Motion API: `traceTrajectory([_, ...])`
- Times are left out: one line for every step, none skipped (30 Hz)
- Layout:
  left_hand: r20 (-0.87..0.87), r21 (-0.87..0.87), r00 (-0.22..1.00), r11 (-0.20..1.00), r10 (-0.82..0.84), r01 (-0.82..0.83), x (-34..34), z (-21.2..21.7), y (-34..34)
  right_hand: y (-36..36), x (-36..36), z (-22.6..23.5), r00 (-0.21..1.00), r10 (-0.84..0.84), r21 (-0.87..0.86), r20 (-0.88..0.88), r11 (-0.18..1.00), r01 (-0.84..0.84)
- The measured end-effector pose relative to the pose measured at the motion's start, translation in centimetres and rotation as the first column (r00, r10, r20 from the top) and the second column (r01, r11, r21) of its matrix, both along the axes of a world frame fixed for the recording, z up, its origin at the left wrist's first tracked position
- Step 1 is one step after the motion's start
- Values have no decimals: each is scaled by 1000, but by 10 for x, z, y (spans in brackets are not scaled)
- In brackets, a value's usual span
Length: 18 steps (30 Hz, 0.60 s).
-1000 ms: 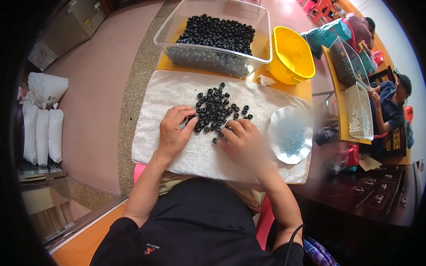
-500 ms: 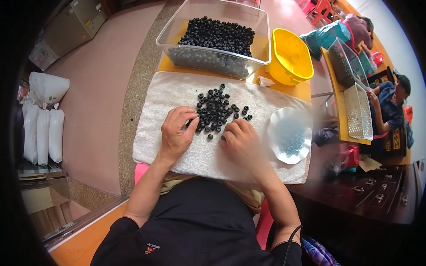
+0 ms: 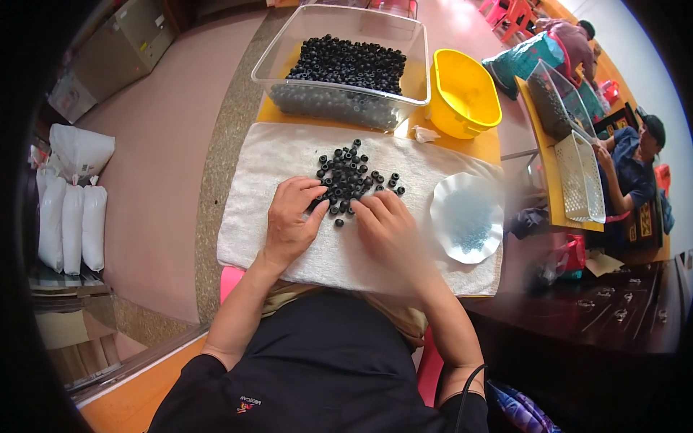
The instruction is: Sorting and inspecting black plastic ring components on a padded workbench.
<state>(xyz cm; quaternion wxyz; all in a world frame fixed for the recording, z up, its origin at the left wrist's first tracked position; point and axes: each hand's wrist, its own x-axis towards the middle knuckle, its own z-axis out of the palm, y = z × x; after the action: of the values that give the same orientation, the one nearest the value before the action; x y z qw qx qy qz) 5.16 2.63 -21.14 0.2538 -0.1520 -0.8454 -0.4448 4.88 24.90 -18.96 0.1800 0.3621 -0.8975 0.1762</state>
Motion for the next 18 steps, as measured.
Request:
traceTrajectory([14,-98,1000,995,-8,10,1,0,0,-4,-3,1,1000,-11,-7,-9,1000,11])
traceTrajectory([28,-195,999,981,-15,20,1,-1,0,-5,-6,0,1000,-13,-8,-12,1000,13])
traceTrajectory([26,-195,1000,981,-17,22,2,-2,1,-6,-9,-4,1000,-31,30,-5,999,31])
traceTrajectory([16,-326,999,945,-37,40,2,-3,0,-8,-10,-7,999,-46,68,4,997,45])
traceTrajectory([9,-450,998,891,-58,56,3,-4,-1,-7,-11,-6,999,-44,67,3,997,44])
traceTrajectory([9,-450,998,891,-57,55,3,-5,-1,-6,-11,-5,998,-63,82,24,995,61])
traceTrajectory([48,-474,998,878,-51,67,4,-7,-2,-3,-10,-5,996,-81,99,46,992,76])
traceTrajectory([88,-497,995,864,-44,82,5,-7,-2,-1,-10,-5,996,-79,100,48,992,74])
traceTrajectory([90,-496,995,864,-42,81,5,-7,-3,2,-9,-5,994,-99,102,46,990,94])
traceTrajectory([103,-485,994,871,-29,75,4,-5,-4,4,-9,-4,992,-120,104,45,988,115])
traceTrajectory([115,-475,993,878,-16,69,3,-4,-5,4,-8,-1,989,-133,104,59,986,126])
traceTrajectory([118,-474,993,878,-15,70,2,-5,-6,6,-8,0,989,-133,106,61,986,126])
traceTrajectory([136,-449,991,890,-16,76,1,-6,-8,7,-9,2,987,-140,122,74,984,130])
traceTrajectory([155,-425,988,902,-16,82,0,-6,-9,8,-10,3,985,-147,137,86,981,134])
traceTrajectory([157,-425,988,901,-15,81,0,-6,-9,5,-10,5,985,-145,137,88,982,132])
traceTrajectory([144,-404,989,911,-28,84,0,-6,-9,2,-10,7,988,-129,113,83,986,119])
traceTrajectory([132,-383,990,920,-40,88,0,-5,-9,0,-10,8,991,-112,89,77,990,105])
traceTrajectory([134,-383,990,919,-41,90,0,-4,-8,0,-10,6,990,-113,89,79,990,106])
